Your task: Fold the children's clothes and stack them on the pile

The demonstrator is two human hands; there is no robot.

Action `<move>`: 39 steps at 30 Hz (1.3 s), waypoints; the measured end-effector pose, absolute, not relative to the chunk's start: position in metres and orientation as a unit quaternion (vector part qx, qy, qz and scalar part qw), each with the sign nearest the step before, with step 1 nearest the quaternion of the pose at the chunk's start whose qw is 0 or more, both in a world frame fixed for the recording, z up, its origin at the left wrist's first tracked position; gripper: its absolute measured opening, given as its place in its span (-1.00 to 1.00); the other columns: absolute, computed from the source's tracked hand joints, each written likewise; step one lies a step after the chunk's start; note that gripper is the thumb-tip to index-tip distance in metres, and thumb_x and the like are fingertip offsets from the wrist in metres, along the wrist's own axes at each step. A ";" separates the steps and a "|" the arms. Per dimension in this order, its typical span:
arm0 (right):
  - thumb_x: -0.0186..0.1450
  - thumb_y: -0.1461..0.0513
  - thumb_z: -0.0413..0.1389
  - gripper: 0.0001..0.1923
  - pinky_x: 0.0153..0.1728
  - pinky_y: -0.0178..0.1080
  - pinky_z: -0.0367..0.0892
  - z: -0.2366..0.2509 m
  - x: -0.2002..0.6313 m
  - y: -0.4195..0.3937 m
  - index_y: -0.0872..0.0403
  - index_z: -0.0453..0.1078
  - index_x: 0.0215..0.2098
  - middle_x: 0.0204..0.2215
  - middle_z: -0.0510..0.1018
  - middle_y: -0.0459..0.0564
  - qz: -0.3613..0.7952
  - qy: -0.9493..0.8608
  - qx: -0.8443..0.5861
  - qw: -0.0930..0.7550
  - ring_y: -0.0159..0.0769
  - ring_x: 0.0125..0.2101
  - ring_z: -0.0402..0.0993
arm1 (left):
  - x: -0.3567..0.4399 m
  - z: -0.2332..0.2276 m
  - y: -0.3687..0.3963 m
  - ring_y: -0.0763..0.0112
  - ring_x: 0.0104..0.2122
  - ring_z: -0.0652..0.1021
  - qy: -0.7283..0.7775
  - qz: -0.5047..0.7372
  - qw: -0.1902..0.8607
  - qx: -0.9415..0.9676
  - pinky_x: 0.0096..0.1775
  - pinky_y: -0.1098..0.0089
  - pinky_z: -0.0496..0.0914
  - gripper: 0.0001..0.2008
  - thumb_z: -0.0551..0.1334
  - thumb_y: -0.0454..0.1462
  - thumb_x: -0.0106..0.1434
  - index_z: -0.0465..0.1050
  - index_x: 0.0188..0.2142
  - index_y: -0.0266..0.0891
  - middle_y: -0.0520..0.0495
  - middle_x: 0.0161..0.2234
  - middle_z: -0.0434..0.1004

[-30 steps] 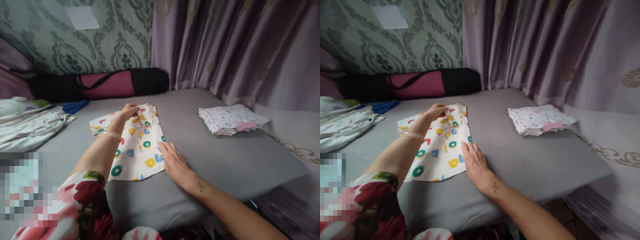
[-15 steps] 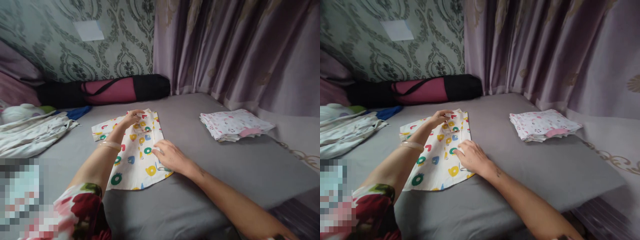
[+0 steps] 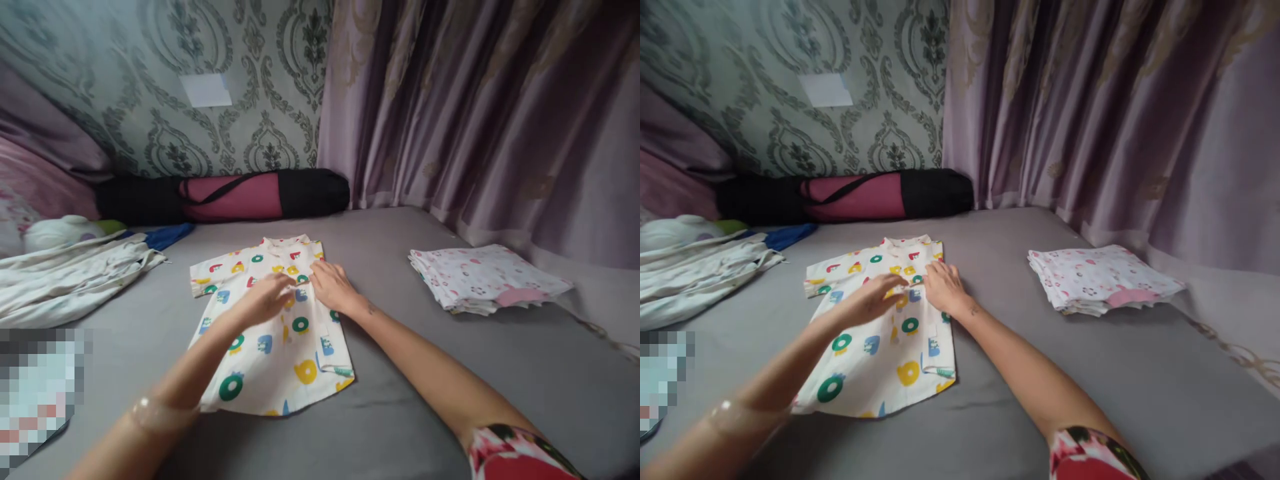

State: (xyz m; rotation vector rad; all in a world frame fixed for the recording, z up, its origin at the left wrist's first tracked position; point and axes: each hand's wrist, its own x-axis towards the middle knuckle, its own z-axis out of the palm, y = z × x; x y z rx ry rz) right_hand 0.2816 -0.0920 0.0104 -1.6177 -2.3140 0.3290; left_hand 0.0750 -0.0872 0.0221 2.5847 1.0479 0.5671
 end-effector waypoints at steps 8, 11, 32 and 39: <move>0.45 0.04 -0.28 -0.33 0.30 -0.08 -0.33 -0.014 0.251 -0.003 0.33 -0.07 0.36 0.38 -0.07 0.21 0.098 -0.784 -0.601 0.121 -0.12 0.36 -0.24 | 0.116 0.002 -0.203 0.16 0.27 0.24 0.343 0.110 0.076 0.930 0.22 0.08 0.21 -0.58 -0.01 -0.18 0.43 0.21 0.23 -0.22 -0.21 0.25 0.26; 0.44 0.01 -0.27 -0.32 0.30 -0.04 -0.33 -0.020 0.245 0.010 0.27 -0.06 0.37 0.38 -0.07 0.18 0.094 -0.776 -0.613 0.112 -0.11 0.36 -0.22 | 0.119 -0.009 -0.212 0.17 0.29 0.21 0.336 0.088 0.041 0.937 0.23 0.09 0.21 -0.55 -0.03 -0.16 0.44 0.15 0.28 -0.14 -0.16 0.29 0.19; 0.42 -0.01 -0.21 -0.39 0.27 0.05 -0.25 -0.030 0.244 0.013 0.12 0.09 0.32 0.35 0.05 0.14 0.058 -0.772 -0.618 0.136 -0.06 0.32 -0.11 | 0.114 -0.015 -0.224 0.20 0.25 0.28 0.215 0.140 0.058 0.965 0.27 0.16 0.11 -0.48 0.00 -0.06 0.42 0.18 0.27 -0.24 -0.06 0.25 0.28; 0.44 0.10 -0.26 -0.46 0.25 -0.15 -0.07 -0.028 0.252 0.021 0.17 0.11 0.29 0.29 0.19 0.15 0.102 -0.741 -0.620 0.237 -0.23 0.27 0.06 | 0.110 0.006 -0.229 0.14 0.28 0.22 0.236 0.126 0.152 0.951 0.28 0.02 0.03 -0.52 0.01 -0.11 0.43 0.16 0.27 -0.18 -0.15 0.26 0.27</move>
